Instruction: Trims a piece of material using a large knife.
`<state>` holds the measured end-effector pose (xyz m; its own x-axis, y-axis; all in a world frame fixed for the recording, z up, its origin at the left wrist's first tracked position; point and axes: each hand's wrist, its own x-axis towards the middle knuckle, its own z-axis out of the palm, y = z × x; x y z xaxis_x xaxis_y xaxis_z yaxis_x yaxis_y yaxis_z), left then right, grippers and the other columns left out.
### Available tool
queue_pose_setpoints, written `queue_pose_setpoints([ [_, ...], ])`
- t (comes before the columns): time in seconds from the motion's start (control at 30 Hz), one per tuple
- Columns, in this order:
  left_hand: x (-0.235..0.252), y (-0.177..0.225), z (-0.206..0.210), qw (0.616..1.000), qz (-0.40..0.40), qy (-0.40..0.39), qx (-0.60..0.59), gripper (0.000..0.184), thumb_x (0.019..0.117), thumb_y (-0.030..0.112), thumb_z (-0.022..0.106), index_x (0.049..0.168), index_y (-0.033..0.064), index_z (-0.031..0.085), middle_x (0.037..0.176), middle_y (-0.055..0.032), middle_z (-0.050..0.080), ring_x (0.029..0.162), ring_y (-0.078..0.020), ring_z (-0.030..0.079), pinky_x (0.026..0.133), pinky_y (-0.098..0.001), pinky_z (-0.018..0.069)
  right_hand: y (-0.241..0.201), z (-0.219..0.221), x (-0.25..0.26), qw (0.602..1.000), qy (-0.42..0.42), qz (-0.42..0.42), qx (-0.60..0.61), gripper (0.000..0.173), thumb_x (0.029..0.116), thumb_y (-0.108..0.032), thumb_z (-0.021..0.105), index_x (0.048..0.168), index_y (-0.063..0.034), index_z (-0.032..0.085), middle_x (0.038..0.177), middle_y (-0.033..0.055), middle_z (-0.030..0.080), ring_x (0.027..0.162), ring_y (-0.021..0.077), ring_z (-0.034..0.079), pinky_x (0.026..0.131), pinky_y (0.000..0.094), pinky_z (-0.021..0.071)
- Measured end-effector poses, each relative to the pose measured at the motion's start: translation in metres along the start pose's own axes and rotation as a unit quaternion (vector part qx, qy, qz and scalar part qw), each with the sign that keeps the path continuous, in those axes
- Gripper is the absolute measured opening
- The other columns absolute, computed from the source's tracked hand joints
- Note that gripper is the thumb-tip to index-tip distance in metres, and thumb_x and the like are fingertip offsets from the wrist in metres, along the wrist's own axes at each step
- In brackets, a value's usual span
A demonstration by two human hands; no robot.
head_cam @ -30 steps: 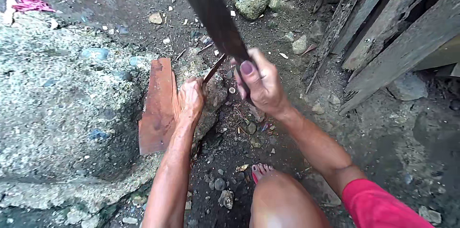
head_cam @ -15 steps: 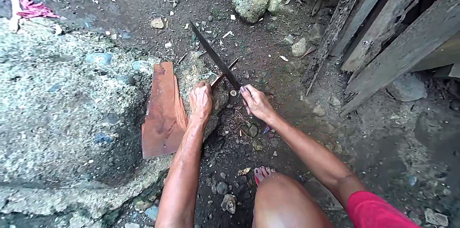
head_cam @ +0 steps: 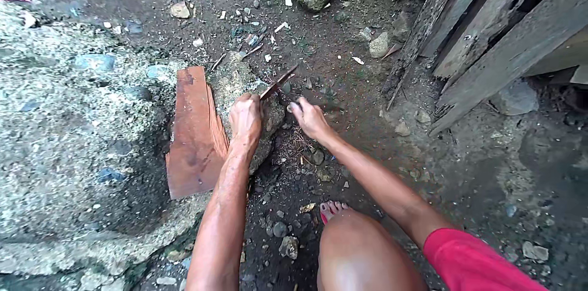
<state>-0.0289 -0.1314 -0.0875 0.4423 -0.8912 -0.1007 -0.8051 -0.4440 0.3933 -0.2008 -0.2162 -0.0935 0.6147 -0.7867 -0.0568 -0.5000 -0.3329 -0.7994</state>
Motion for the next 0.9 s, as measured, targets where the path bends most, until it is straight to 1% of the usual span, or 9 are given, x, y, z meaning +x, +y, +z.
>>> queue_pose_setpoints([
  [0.03, 0.004, 0.002, -0.003, 1.000, -0.001, -0.002, 0.003, 0.020, 0.1013, 0.011, 0.058, 0.097, -0.0047, 0.070, 0.099, -0.0268, 0.068, 0.095, -0.0476, 0.068, 0.080, -0.0645, 0.0536, 0.008, 0.002, 0.007, 0.996, -0.054, 0.061, -0.041, 0.043, 0.1114, -0.038, 0.041, 0.115, -0.0010, 0.063, 0.078, 0.0170, 0.065, 0.071, 0.0327, 0.067, 0.069, 0.0522, 0.0555],
  [0.1, 0.001, 0.006, -0.007, 1.000, -0.017, -0.020, 0.009, 0.023, 0.1029, 0.014, 0.058, 0.098, -0.0046, 0.069, 0.101, -0.0276, 0.069, 0.095, -0.0491, 0.068, 0.079, -0.0665, 0.0531, 0.006, -0.003, 0.016, 0.986, -0.117, 0.100, -0.063, 0.047, 0.1117, -0.040, 0.038, 0.116, -0.0013, 0.063, 0.087, 0.0186, 0.067, 0.082, 0.0342, 0.069, 0.078, 0.0538, 0.0551],
  [0.4, -0.011, 0.004, -0.007, 0.999, -0.031, -0.012, -0.003, 0.023, 0.1036, 0.018, 0.059, 0.102, -0.0019, 0.069, 0.100, -0.0266, 0.068, 0.092, -0.0483, 0.068, 0.077, -0.0653, 0.0538, -0.003, -0.002, 0.007, 0.992, -0.087, 0.059, -0.065, 0.045, 0.1102, -0.045, 0.041, 0.115, -0.0055, 0.062, 0.075, 0.0131, 0.064, 0.069, 0.0296, 0.067, 0.065, 0.0491, 0.0552],
  [0.5, 0.001, -0.003, -0.001, 0.999, -0.043, -0.029, -0.004, 0.022, 0.1022, 0.016, 0.061, 0.109, -0.0021, 0.070, 0.103, -0.0266, 0.069, 0.095, -0.0473, 0.069, 0.082, -0.0652, 0.0534, -0.003, -0.004, 0.011, 0.991, -0.100, 0.064, -0.069, 0.046, 0.1101, -0.044, 0.042, 0.118, -0.0043, 0.062, 0.078, 0.0147, 0.065, 0.073, 0.0317, 0.068, 0.069, 0.0502, 0.0553],
  [0.57, 0.004, -0.004, 0.005, 0.999, -0.033, -0.028, 0.012, 0.019, 0.1010, 0.012, 0.060, 0.106, -0.0035, 0.070, 0.102, -0.0261, 0.069, 0.096, -0.0463, 0.069, 0.082, -0.0629, 0.0540, -0.008, -0.008, 0.012, 0.987, -0.123, 0.086, -0.064, 0.047, 0.1102, -0.045, 0.041, 0.120, -0.0040, 0.062, 0.079, 0.0153, 0.066, 0.073, 0.0308, 0.068, 0.070, 0.0491, 0.0557],
  [0.7, -0.001, -0.003, 0.022, 0.996, 0.039, 0.016, 0.080, 0.016, 0.0987, 0.001, 0.056, 0.101, -0.0085, 0.068, 0.099, -0.0276, 0.068, 0.099, -0.0462, 0.067, 0.084, -0.0581, 0.0531, -0.026, -0.025, 0.016, 0.951, -0.192, 0.226, 0.089, 0.048, 0.1108, -0.048, 0.035, 0.116, -0.0048, 0.054, 0.068, 0.0079, 0.053, 0.049, 0.0170, 0.056, 0.052, 0.0316, 0.0537],
  [0.83, -0.001, -0.001, 0.021, 0.987, 0.079, 0.010, 0.137, 0.015, 0.0983, -0.002, 0.055, 0.103, -0.0092, 0.067, 0.101, -0.0269, 0.068, 0.100, -0.0448, 0.067, 0.084, -0.0564, 0.0516, -0.036, -0.040, 0.017, 0.839, -0.176, 0.379, 0.349, 0.049, 0.1099, -0.051, 0.034, 0.117, -0.0067, 0.053, 0.068, 0.0024, 0.050, 0.045, 0.0108, 0.049, 0.044, 0.0236, 0.0481],
  [0.87, -0.002, 0.000, 0.019, 0.986, 0.085, 0.009, 0.141, 0.015, 0.0980, -0.003, 0.055, 0.103, -0.0088, 0.067, 0.101, -0.0265, 0.068, 0.099, -0.0444, 0.067, 0.084, -0.0559, 0.0516, -0.036, -0.042, 0.015, 0.835, -0.170, 0.384, 0.355, 0.050, 0.1095, -0.052, 0.033, 0.116, -0.0069, 0.053, 0.067, 0.0022, 0.050, 0.045, 0.0104, 0.049, 0.043, 0.0234, 0.0477],
  [0.9, -0.002, 0.001, 0.018, 0.987, 0.084, 0.008, 0.135, 0.014, 0.0977, -0.003, 0.055, 0.103, -0.0083, 0.067, 0.101, -0.0260, 0.068, 0.099, -0.0441, 0.067, 0.084, -0.0558, 0.0513, -0.036, -0.041, 0.012, 0.864, -0.169, 0.354, 0.317, 0.050, 0.1104, -0.050, 0.032, 0.117, -0.0060, 0.053, 0.067, 0.0026, 0.051, 0.045, 0.0105, 0.049, 0.044, 0.0235, 0.0487],
])
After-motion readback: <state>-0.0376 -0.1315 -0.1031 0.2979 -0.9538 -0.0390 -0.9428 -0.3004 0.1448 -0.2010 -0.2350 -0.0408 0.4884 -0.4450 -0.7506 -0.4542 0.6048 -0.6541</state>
